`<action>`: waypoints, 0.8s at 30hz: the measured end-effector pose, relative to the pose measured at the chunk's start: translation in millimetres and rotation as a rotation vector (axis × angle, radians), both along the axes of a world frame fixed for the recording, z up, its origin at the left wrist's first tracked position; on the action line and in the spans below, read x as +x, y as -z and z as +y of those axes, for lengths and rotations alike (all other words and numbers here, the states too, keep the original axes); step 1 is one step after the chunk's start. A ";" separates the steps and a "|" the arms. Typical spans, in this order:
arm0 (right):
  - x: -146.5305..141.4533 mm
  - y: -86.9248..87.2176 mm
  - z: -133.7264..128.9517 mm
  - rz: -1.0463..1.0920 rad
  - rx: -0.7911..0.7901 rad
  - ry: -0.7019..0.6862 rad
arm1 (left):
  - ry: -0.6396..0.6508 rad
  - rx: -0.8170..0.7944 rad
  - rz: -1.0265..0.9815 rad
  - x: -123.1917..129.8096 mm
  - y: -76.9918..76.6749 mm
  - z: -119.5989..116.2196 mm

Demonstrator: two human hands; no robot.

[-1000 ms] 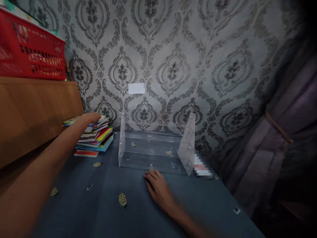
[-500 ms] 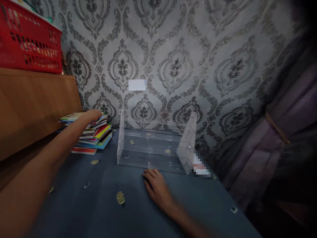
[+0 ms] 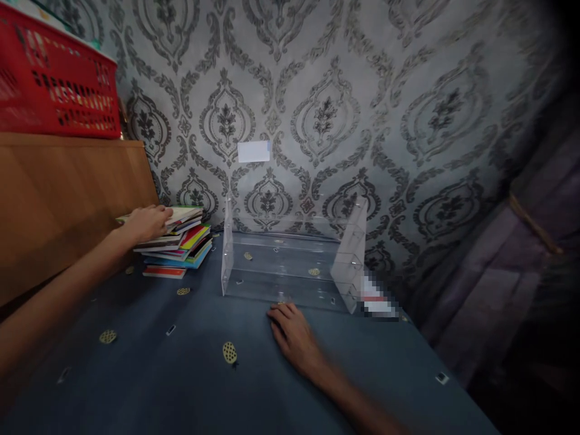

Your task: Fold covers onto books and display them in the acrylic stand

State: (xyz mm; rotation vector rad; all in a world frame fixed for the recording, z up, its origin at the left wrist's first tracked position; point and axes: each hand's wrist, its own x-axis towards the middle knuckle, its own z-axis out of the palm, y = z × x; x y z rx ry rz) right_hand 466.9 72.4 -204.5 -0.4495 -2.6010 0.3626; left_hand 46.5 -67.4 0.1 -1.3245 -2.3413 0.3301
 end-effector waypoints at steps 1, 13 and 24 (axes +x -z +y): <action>0.0 0.3 0.4 0.000 -0.003 -0.003 | -0.002 0.000 -0.006 3.3 5.9 -3.4; 0.7 -5.6 -2.0 -0.031 -0.013 -0.008 | -0.044 0.178 0.003 35.8 43.2 -1.5; -0.8 0.8 1.5 -0.032 -0.017 -0.011 | 0.036 0.326 0.015 61.4 94.8 -65.8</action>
